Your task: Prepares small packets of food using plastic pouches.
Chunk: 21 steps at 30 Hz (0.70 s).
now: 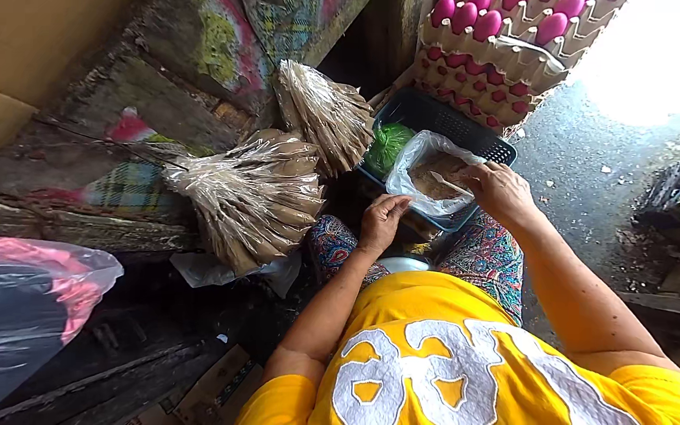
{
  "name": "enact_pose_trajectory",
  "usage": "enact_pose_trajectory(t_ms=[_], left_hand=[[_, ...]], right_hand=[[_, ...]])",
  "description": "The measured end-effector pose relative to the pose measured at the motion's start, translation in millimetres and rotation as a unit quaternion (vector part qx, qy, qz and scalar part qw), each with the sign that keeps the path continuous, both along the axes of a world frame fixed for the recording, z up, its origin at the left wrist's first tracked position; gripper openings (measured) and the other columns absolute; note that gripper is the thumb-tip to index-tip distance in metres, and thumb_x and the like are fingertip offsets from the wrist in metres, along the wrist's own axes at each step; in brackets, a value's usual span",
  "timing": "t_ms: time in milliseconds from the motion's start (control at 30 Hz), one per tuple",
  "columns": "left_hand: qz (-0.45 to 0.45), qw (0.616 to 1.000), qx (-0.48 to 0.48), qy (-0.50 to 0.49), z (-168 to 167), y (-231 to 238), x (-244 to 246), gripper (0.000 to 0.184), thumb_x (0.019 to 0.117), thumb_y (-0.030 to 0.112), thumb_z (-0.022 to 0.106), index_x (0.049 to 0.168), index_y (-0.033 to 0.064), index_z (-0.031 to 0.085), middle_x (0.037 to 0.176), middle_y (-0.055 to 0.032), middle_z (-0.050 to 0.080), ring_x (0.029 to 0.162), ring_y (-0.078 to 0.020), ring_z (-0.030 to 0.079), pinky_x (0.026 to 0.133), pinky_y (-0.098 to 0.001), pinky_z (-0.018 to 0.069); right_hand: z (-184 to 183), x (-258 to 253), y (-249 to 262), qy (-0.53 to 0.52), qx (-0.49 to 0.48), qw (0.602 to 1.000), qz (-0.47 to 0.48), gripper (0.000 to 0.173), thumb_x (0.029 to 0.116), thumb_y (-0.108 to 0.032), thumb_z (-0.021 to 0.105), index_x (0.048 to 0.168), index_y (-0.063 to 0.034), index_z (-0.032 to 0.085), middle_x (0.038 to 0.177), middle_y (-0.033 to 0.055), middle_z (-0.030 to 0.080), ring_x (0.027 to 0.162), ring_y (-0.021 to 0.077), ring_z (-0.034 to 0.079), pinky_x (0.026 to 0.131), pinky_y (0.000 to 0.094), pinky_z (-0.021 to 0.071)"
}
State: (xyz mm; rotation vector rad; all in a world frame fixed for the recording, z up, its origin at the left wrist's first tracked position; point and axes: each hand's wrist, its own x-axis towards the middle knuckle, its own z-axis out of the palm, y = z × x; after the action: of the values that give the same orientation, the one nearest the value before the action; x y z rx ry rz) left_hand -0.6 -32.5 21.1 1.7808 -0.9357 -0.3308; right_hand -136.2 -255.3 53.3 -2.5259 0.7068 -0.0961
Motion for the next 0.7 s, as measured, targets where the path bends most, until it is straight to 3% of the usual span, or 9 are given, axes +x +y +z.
enact_pose_trajectory(t_ms=[67,233,333,567,700], left_hand=[[0.015,0.999,0.012,-0.040,0,-1,5,0.018,0.1004,0.012,0.064,0.109,0.0035,0.078,0.108,-0.0133,0.073,0.105,-0.0216,0.068,0.098,-0.0388,0.0530],[0.016,0.990,0.018,-0.141,-1,-7,15,0.014,0.0955,0.015,0.071,0.103,0.0097,0.081,0.100,-0.0080,0.075,0.099,-0.0217,0.068,0.100,-0.0466,0.0482],[0.016,0.983,0.024,-0.182,-1,-10,20,0.012,0.0937,0.018,0.073,0.101,0.0118,0.081,0.097,-0.0062,0.075,0.097,-0.0207,0.069,0.105,-0.0511,0.0444],[0.008,0.979,0.040,-0.201,-2,-16,29,0.012,0.0942,0.019,0.072,0.100,0.0118,0.081,0.097,-0.0070,0.075,0.098,-0.0224,0.069,0.107,-0.0545,0.0413],[0.016,0.975,0.054,-0.215,-3,-18,33,0.015,0.0969,0.019,0.069,0.102,0.0115,0.081,0.100,-0.0084,0.075,0.100,-0.0242,0.069,0.107,-0.0562,0.0410]], right_hand=[[-25,1,-11,0.072,-0.011,0.997,-0.013,0.027,0.1016,-0.018,0.063,0.118,0.0026,0.070,0.120,0.0308,0.066,0.119,0.0548,0.057,0.091,0.0736,0.0438],[-58,12,-16,0.152,-0.050,0.987,0.004,0.024,0.0964,-0.012,0.067,0.115,0.0027,0.071,0.111,0.0281,0.069,0.117,0.0502,0.059,0.097,0.0700,0.0388],[-63,21,-17,0.188,-0.061,0.980,0.013,0.019,0.0949,-0.006,0.065,0.111,0.0011,0.071,0.108,0.0250,0.071,0.116,0.0463,0.061,0.100,0.0671,0.0377],[-64,22,-20,0.199,-0.046,0.979,0.026,0.018,0.0921,-0.003,0.066,0.108,0.0013,0.074,0.119,0.0249,0.068,0.120,0.0455,0.058,0.100,0.0671,0.0375],[-57,22,-23,0.193,-0.020,0.981,0.000,0.021,0.0960,-0.005,0.062,0.114,0.0014,0.071,0.116,0.0262,0.069,0.116,0.0454,0.062,0.102,0.0665,0.0384]])
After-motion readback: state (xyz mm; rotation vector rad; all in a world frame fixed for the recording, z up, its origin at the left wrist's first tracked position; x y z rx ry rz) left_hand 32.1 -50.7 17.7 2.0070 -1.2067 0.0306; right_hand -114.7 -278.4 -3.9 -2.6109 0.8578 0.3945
